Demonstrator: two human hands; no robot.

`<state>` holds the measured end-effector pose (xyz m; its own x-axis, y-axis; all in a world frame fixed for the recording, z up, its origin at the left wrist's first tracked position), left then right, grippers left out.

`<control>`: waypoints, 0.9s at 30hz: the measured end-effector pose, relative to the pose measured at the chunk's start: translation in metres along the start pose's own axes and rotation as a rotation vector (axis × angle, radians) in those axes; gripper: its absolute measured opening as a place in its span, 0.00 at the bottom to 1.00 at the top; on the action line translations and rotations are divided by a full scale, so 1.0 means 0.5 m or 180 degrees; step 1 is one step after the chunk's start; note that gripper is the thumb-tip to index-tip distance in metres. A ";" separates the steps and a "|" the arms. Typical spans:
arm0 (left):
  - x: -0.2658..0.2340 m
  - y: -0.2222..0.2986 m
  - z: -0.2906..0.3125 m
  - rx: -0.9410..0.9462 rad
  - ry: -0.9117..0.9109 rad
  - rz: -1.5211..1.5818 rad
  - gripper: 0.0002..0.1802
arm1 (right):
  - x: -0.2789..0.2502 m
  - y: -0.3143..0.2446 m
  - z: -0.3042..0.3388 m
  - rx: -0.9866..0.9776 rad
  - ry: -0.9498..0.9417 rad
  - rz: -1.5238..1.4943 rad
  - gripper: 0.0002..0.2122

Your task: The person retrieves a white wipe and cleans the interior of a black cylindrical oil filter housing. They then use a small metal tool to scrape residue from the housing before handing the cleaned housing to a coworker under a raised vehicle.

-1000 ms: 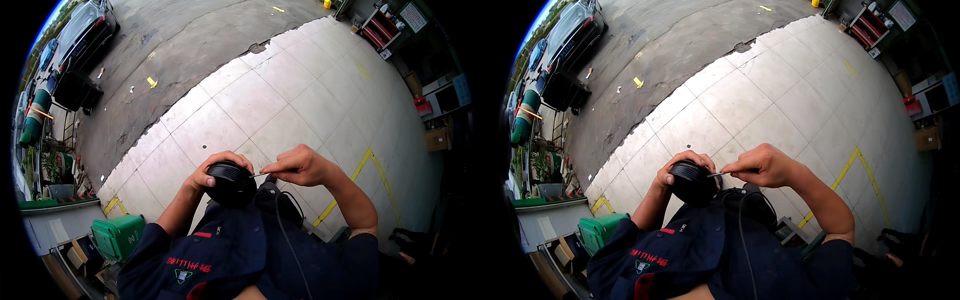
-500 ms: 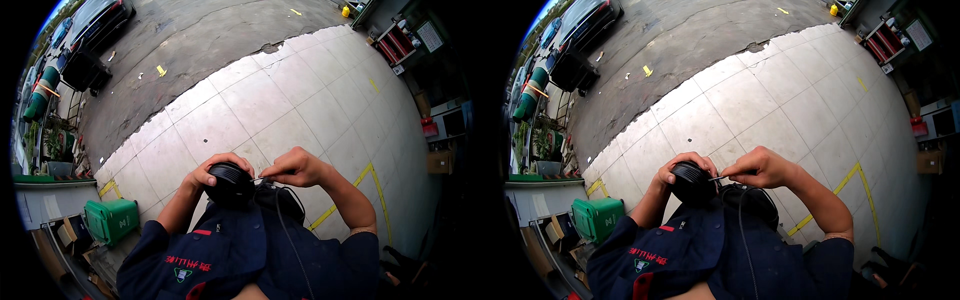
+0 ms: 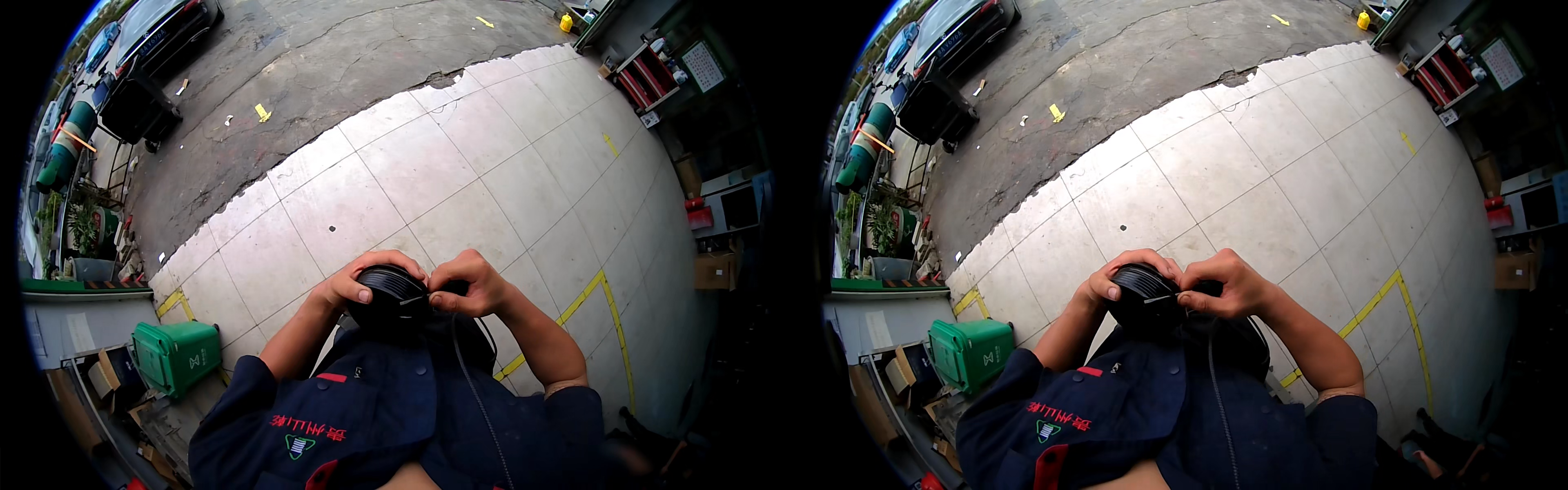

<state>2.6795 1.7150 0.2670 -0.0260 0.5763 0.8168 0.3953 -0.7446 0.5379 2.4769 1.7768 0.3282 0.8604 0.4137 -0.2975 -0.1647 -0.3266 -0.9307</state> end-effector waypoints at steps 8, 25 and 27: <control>-0.015 0.014 0.008 0.0080 0.0370 -0.0622 0.42 | 0.002 -0.009 0.004 0.0220 0.0301 0.0667 0.16; -0.040 0.030 0.031 -0.0427 0.0428 -0.0473 0.43 | 0.033 -0.049 -0.032 -0.0217 -0.0020 0.2202 0.17; -0.050 0.032 0.036 -0.0414 0.0554 -0.0524 0.43 | 0.038 -0.052 -0.039 -0.0197 -0.0070 0.2719 0.19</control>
Point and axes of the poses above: each hand's wrist, its own z-axis away from the middle knuckle, its own x-axis out of the palm, y = z × x, the point moved 4 cm from there along -z, towards the middle knuckle, and after that the axes turned 11 degrees about z, right-handed, at the moved point
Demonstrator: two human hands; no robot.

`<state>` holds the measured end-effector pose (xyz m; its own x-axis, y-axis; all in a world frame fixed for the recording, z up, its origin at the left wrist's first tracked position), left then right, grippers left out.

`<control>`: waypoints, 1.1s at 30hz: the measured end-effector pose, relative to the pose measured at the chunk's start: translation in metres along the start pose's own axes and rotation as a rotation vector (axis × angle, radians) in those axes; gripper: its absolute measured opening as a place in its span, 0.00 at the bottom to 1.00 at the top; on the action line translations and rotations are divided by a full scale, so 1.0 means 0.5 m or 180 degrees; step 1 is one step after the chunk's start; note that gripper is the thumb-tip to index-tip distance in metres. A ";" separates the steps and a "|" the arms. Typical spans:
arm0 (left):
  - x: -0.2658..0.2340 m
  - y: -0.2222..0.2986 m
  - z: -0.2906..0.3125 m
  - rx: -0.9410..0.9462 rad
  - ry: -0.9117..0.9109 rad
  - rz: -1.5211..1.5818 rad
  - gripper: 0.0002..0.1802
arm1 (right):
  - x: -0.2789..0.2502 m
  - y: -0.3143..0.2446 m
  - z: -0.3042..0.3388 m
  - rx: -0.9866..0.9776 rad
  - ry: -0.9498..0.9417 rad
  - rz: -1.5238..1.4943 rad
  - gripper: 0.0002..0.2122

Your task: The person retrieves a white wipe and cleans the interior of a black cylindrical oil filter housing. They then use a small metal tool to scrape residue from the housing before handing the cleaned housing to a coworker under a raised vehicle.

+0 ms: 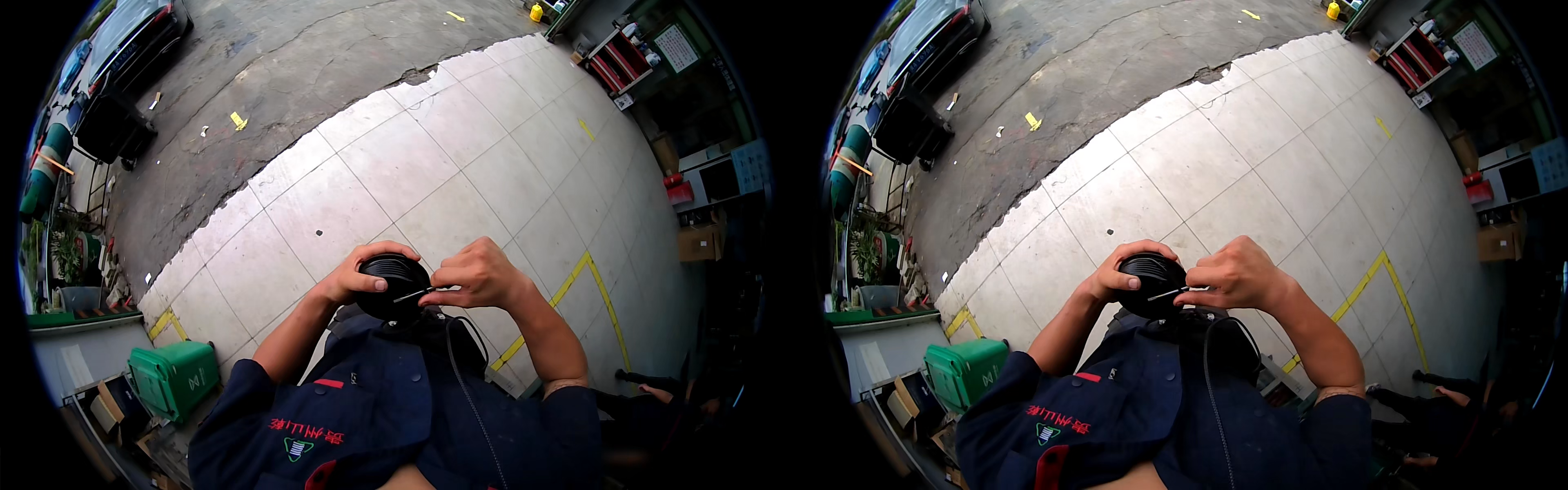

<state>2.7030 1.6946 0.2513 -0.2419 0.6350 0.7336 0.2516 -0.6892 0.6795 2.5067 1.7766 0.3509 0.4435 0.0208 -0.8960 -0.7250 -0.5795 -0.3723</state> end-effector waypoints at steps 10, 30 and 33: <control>-0.013 0.028 0.028 0.0150 0.0545 -0.0382 0.36 | -0.003 -0.026 -0.043 0.0133 -0.0435 0.1220 0.19; -0.113 0.119 0.110 0.1318 0.2033 -0.0508 0.34 | 0.088 0.060 -0.303 -0.0196 -0.0580 0.1452 0.16; -0.149 0.152 0.118 0.1244 0.1956 -0.0325 0.34 | 0.091 0.087 -0.372 -0.0663 -0.0710 0.0854 0.17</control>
Point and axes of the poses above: each hand's wrist, its own z-axis away from the middle knuckle, its own x-axis out of the palm, y = z × x, the point moved 4 cm from there along -z, towards the middle knuckle, and after that the axes turned 11 degrees about z, right-handed, at the moved point
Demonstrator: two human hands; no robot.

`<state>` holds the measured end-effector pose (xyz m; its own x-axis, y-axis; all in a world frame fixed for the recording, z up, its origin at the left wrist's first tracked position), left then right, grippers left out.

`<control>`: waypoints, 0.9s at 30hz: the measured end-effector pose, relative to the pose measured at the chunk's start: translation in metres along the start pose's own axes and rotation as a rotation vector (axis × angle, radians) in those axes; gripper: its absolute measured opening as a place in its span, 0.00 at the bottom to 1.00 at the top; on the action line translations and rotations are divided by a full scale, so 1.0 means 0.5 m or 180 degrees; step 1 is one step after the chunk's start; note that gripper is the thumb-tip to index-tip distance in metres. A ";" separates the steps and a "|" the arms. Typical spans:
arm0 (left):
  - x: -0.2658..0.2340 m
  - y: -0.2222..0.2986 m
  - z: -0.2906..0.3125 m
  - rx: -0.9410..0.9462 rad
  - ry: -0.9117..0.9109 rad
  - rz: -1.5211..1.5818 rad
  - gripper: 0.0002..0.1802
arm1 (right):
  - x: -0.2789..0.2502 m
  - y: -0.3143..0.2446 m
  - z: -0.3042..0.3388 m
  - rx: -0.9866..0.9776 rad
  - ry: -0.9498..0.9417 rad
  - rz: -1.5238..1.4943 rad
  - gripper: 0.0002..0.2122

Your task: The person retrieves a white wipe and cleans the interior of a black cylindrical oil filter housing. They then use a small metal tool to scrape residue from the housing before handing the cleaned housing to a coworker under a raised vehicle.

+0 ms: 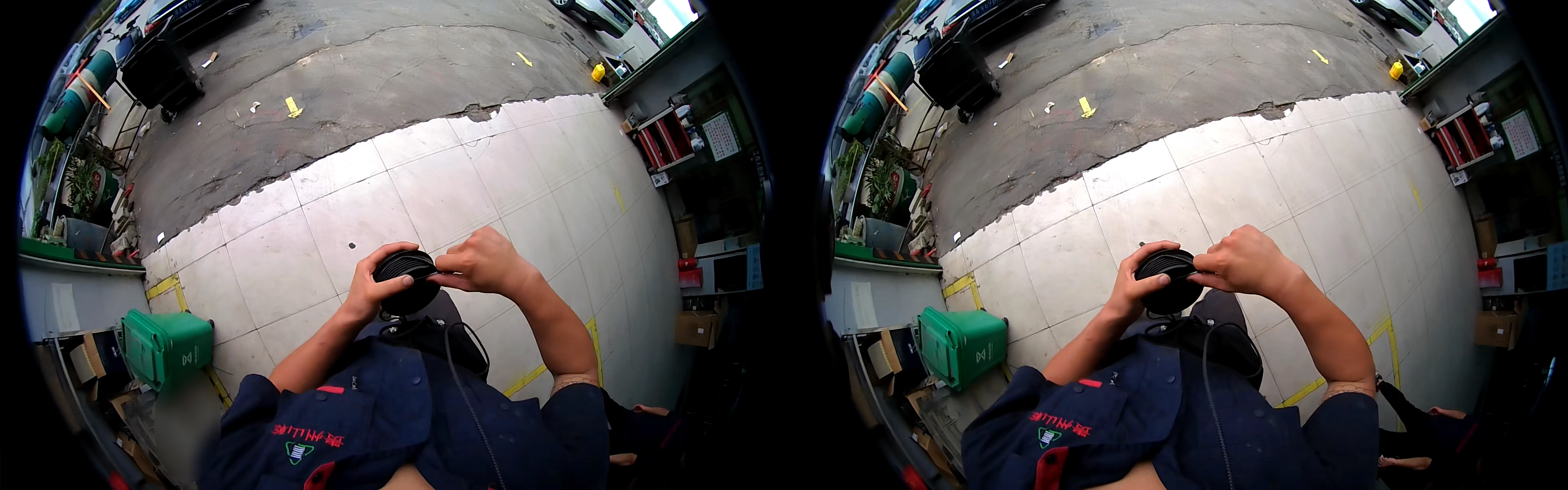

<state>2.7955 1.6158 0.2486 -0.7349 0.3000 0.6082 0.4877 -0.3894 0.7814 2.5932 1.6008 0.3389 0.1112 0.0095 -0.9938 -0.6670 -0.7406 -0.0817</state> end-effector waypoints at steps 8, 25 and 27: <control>-0.089 0.104 -0.086 -0.0254 -0.0113 0.0378 0.38 | -0.014 0.109 -0.183 -0.0847 -0.0562 -0.1527 0.22; -0.384 0.451 -0.402 0.1813 0.1973 0.0915 0.35 | 0.057 0.329 -0.760 -0.1022 -0.0514 -0.2784 0.18; -0.431 0.476 -0.413 0.2031 0.2344 0.0768 0.33 | 0.087 0.323 -0.829 -0.0978 -0.0678 -0.3598 0.16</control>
Point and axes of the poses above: each hand's wrist, its own z-axis away from the middle knuckle, its own x-axis out of the palm, y = z × x, the point moved 4 cm from there along -z, towards the middle knuckle, and after that the axes turned 11 degrees about z, right-handed, at the moved point
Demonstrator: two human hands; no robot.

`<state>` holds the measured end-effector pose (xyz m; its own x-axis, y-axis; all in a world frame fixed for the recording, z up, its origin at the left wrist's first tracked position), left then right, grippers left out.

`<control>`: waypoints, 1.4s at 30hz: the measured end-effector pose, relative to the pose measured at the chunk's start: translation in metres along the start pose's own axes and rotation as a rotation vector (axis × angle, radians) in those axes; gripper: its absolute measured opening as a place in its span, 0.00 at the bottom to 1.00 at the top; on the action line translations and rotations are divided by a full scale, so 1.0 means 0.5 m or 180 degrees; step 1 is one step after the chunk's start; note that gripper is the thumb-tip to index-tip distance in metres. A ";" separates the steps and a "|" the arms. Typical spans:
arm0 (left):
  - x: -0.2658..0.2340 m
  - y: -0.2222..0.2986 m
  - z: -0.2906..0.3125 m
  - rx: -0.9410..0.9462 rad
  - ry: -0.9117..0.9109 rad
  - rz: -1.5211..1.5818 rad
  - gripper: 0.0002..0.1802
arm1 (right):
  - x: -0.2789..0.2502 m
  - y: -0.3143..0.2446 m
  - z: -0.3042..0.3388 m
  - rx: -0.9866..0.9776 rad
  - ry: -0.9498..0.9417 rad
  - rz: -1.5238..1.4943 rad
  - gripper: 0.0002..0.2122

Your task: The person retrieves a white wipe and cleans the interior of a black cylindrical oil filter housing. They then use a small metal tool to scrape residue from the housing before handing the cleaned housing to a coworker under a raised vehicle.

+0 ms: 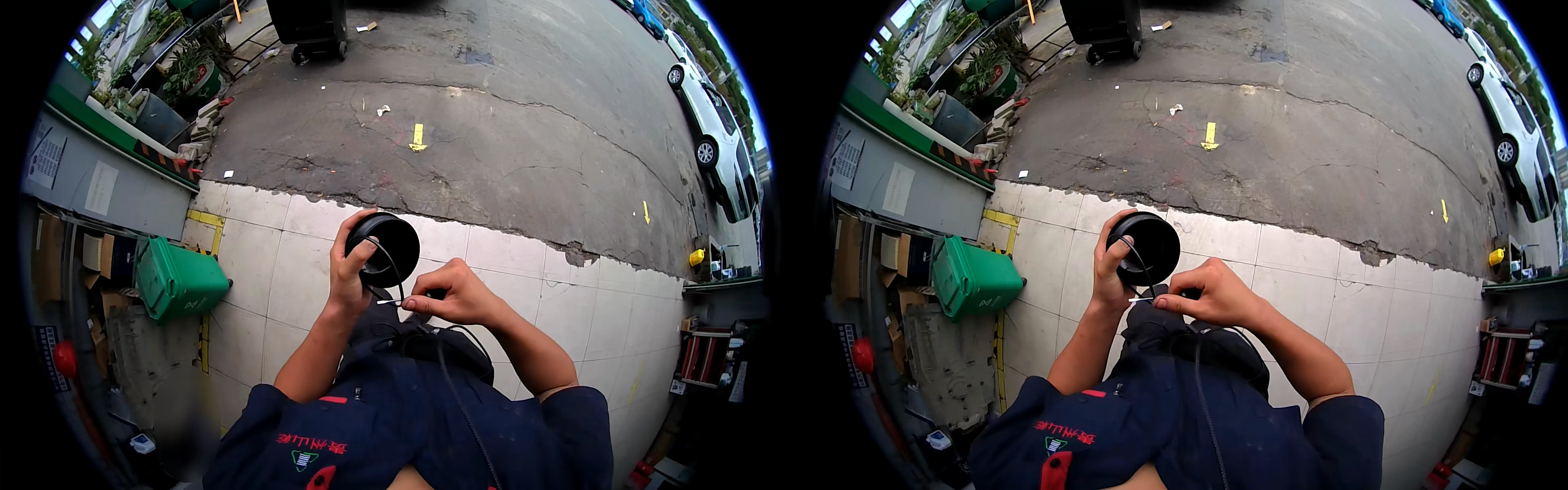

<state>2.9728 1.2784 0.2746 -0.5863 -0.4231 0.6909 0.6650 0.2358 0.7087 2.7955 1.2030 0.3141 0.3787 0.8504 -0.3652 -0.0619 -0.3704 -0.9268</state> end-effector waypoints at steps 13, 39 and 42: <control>-0.164 0.057 -0.499 -0.0370 -0.0218 0.1302 0.48 | -0.197 0.116 -0.554 0.0731 -0.0586 0.1177 0.17; -0.722 0.291 -0.928 0.2180 0.3389 0.2742 0.48 | -0.997 0.501 -2.554 0.1620 0.0599 0.3489 0.45; -0.662 0.286 -0.937 0.2599 0.3752 0.2773 0.48 | -1.108 0.425 -2.720 0.1342 0.1419 0.3306 0.40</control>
<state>3.4788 1.0424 0.0800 0.6976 -0.2210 0.6815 -0.0378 0.9385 0.3431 3.8287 0.1452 0.4387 0.2499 -0.0156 -0.9681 -0.7913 -0.5796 -0.1949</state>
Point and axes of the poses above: each hand's wrist, its own z-axis away from the middle knuckle, its own x-axis out of the palm, y = z × x, the point moved 4 cm from there along -z, towards the middle knuckle, and after that the axes turned 11 degrees about z, right-handed, at the moved point
